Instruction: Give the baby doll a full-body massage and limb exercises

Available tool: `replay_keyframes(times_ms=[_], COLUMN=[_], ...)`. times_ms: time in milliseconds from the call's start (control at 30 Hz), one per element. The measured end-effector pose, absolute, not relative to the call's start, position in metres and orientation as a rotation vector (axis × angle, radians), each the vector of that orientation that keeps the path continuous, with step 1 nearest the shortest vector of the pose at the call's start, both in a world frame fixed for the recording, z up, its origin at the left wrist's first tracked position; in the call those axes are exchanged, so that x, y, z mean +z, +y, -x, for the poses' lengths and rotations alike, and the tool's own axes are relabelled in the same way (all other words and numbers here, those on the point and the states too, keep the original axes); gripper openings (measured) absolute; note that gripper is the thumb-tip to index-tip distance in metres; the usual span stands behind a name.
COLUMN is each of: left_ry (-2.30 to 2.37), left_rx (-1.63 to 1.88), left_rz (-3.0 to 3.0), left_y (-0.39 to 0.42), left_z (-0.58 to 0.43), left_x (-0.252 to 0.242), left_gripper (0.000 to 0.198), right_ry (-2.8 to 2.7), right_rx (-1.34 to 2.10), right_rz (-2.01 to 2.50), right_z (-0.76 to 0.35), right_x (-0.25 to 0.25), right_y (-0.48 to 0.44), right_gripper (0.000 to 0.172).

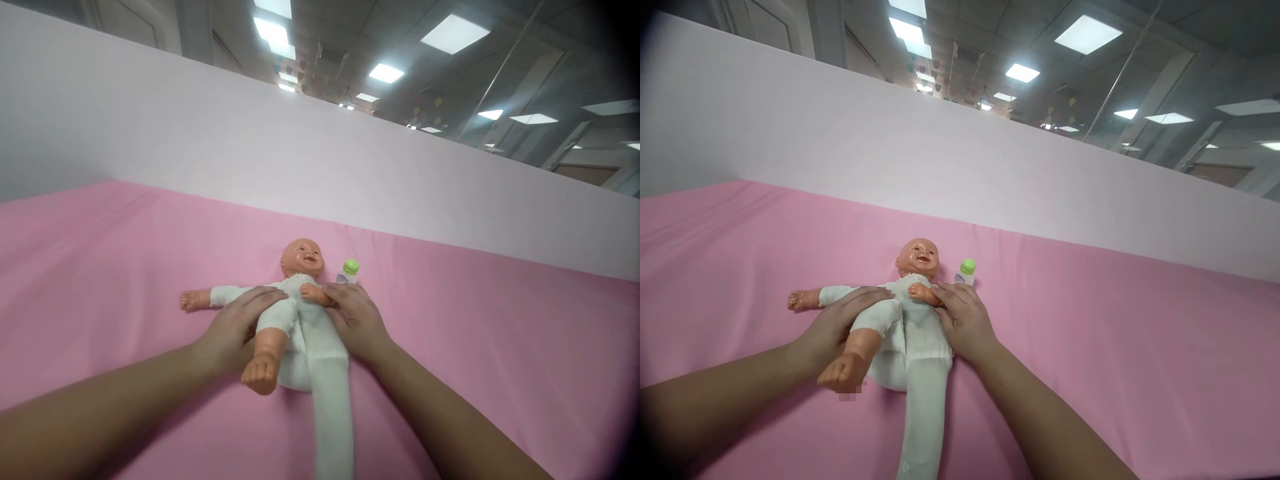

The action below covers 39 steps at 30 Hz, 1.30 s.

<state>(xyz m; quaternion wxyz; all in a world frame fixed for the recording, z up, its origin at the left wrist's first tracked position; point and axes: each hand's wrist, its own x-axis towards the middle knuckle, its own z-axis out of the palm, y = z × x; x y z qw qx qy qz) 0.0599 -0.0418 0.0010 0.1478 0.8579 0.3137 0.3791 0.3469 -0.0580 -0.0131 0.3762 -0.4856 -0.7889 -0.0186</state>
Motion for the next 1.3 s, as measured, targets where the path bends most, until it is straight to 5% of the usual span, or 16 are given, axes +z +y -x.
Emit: replay_keyframes(times_ms=[300,533,800,1100,1300], left_ry=[0.263,-0.005,0.615,1.041,0.998], left_rx=[1.161,0.967,1.121,0.955,1.007], left_rz=[-2.696,-2.766,-2.580,-2.097,-2.187], left_y=[-0.077,-0.090,-0.070,-0.054,-0.052], left_z=[-0.051,-0.055,-0.054,-0.064,-0.063], left_x=[0.009,0.020,0.004,0.011,0.007], left_gripper=[0.061,0.068,0.059,0.044,0.039], right_ry=[-1.221,-1.146,-1.196,-1.660,-1.706], right_rx=[0.375,0.578,0.390,0.229,0.329], right_rz=[1.531,1.792,1.736,1.390,1.427], right_z=[-0.407,-0.450,-0.424,-0.363,-0.356], right_x=[-0.013,-0.023,-0.009,-0.009,-0.009], right_y=[-0.037,-0.025,-0.037,-0.054,-0.057], right_gripper=[0.067,0.046,0.064,0.026,0.034])
